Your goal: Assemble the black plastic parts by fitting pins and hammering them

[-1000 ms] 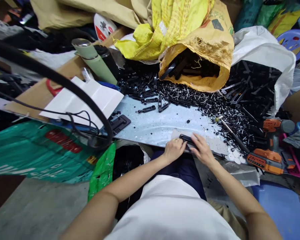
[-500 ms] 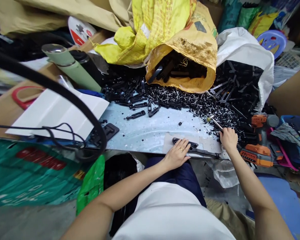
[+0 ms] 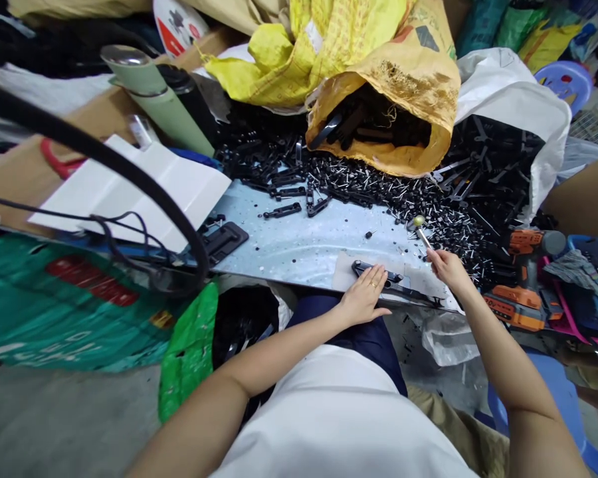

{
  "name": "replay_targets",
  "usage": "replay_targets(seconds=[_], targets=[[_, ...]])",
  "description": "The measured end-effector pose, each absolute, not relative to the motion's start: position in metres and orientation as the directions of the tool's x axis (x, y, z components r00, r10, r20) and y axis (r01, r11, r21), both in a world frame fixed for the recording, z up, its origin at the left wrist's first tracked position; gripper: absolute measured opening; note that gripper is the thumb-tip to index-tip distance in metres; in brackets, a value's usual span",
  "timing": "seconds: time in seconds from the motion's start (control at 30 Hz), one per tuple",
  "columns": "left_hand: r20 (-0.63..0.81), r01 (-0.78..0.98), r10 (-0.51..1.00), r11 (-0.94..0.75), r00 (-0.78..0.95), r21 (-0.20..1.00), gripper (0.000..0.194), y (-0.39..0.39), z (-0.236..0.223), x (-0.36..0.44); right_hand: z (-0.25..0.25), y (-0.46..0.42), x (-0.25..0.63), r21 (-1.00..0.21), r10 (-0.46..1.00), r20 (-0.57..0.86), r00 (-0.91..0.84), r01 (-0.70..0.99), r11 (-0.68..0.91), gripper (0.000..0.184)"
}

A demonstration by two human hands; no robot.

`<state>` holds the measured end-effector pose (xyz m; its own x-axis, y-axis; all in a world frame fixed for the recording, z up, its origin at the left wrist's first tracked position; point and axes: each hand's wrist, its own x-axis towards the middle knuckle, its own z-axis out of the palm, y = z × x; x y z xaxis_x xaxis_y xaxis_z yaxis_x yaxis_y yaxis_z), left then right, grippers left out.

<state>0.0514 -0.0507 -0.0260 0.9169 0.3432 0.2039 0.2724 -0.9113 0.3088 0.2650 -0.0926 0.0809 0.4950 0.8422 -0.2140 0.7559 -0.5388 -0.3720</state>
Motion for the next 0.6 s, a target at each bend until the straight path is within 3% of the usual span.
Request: replay_targets(seconds=[0.07, 0.17, 0.27, 0.33, 0.5, 0.6], targets=[[0.202, 0.274, 0.35, -0.905, 0.915, 0.326, 0.087, -0.051, -0.026, 0.052, 0.095, -0.095, 0.237, -0.439, 0.906, -0.186, 0.379, 0.793, -0.422, 0.051], [0.21, 0.282, 0.369, -0.893, 0.905, 0.351, 0.087, -0.051, -0.026, 0.053, 0.101, -0.104, 0.193, -0.349, 0.951, -0.05, 0.305, 0.887, -0.302, 0.053], [0.236, 0.262, 0.368, -0.886, 0.9, 0.383, 0.086, -0.05, -0.027, 0.053, 0.09, -0.111, 0.166, -0.163, 0.957, -0.187, 0.223, 0.953, -0.254, 0.051], [0.244, 0.245, 0.356, -0.888, 0.902, 0.389, 0.086, -0.05, -0.029, 0.052, 0.086, -0.11, 0.166, -0.101, 0.94, -0.274, 0.201, 0.967, -0.236, 0.049], [0.22, 0.258, 0.344, -0.903, 0.913, 0.342, 0.086, -0.048, -0.029, 0.053, 0.104, -0.092, 0.212, -0.124, 0.911, -0.117, 0.396, 0.904, -0.409, 0.056], [0.216, 0.248, 0.327, -0.913, 0.92, 0.325, 0.085, -0.047, -0.028, 0.052, 0.118, -0.087, 0.235, -0.156, 0.85, -0.094, 0.518, 0.836, -0.526, 0.059]])
